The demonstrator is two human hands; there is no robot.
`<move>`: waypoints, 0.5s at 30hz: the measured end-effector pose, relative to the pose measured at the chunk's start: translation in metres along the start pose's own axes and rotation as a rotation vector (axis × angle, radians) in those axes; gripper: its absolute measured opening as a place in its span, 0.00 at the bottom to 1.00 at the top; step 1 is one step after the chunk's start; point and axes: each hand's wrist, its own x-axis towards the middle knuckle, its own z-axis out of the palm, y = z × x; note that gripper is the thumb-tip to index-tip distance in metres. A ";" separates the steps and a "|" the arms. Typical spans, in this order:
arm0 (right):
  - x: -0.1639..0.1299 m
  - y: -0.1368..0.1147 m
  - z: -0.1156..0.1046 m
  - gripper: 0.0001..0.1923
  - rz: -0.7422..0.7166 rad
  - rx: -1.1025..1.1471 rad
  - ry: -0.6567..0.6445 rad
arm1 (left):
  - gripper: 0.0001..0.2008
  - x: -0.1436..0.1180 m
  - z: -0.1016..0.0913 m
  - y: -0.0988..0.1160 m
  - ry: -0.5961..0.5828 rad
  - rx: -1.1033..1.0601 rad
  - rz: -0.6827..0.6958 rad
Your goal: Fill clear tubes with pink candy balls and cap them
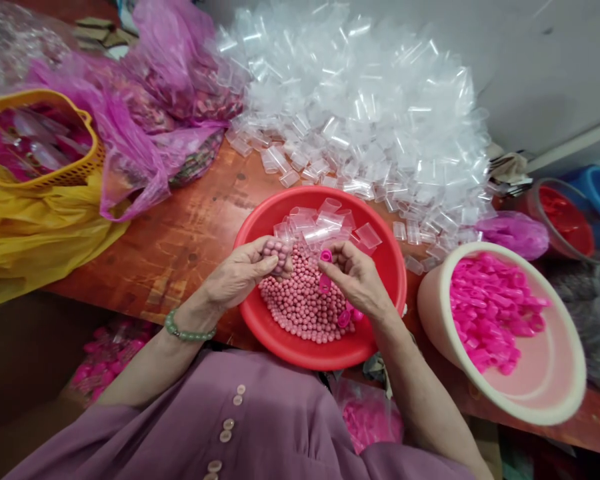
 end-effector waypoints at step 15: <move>0.013 -0.023 0.041 0.09 -0.027 0.437 0.172 | 0.17 -0.002 0.015 0.004 0.230 0.184 0.000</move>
